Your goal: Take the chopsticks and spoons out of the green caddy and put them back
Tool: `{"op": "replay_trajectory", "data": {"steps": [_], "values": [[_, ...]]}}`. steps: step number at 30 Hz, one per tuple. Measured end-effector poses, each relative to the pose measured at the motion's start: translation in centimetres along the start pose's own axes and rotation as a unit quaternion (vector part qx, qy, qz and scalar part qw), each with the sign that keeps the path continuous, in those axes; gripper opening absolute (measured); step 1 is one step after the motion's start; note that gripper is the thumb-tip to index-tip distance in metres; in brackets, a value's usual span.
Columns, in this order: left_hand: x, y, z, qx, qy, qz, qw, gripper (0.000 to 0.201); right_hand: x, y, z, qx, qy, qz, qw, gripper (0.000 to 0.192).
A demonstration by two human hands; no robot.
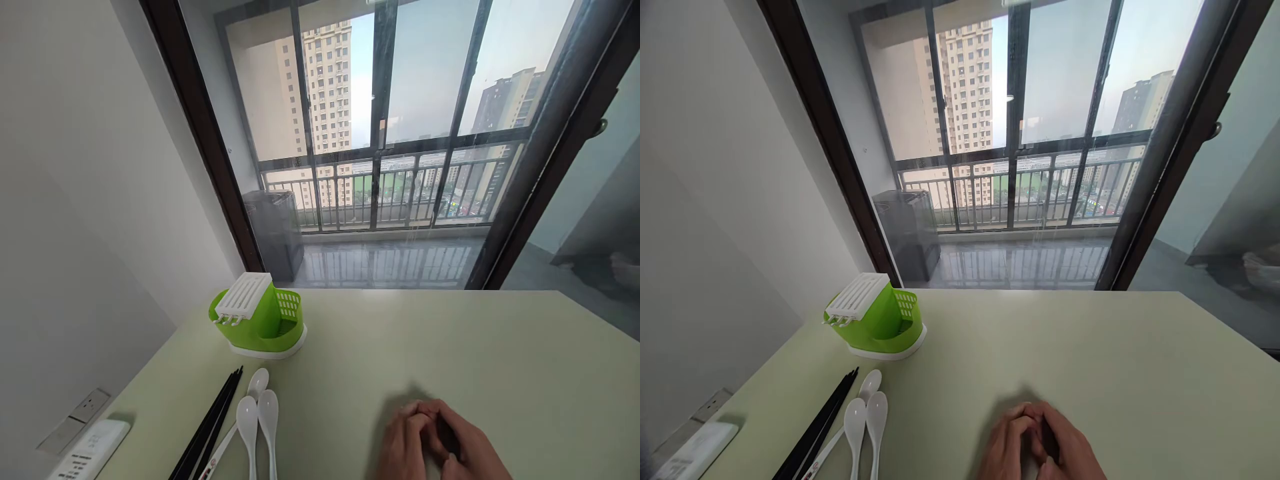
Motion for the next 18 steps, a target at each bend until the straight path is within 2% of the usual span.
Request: {"op": "replay_trajectory", "data": {"steps": [3, 7, 9, 13, 18], "values": [[-0.3, 0.1, 0.0, 0.002, -0.009, -0.015, 1.0, 0.056, -0.2, 0.1, 0.1, 0.006, 0.005, 0.002, 1.0, 0.029], [0.6, 0.1, -0.5, 0.014, -0.018, -0.039, 0.999, 0.053, -0.4, 0.2, 0.3, 0.023, 0.028, 0.008, 0.999, 0.031], [1.2, 0.1, -0.9, 0.016, -0.023, -0.031, 0.999, 0.05, -0.3, 0.1, 0.3, 0.042, 0.029, 0.0, 0.999, 0.034], [1.4, 0.0, -1.0, 0.014, -0.028, -0.002, 0.999, 0.051, 0.2, -0.2, 0.5, 0.02, 0.019, -0.018, 0.999, 0.033], [1.1, 0.0, -0.5, 0.011, -0.039, 0.01, 0.999, 0.053, 0.6, -0.3, 0.3, 0.003, 0.039, -0.012, 0.999, 0.024]]}}
Point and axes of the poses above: each hand's wrist, its own y-axis away from the middle knuckle, its own z-axis out of the palm, x = y × z, the point moved 6 cm from there along -y, towards the middle knuckle, and after that the axes turned 11 degrees about y, right-handed, at the moved point
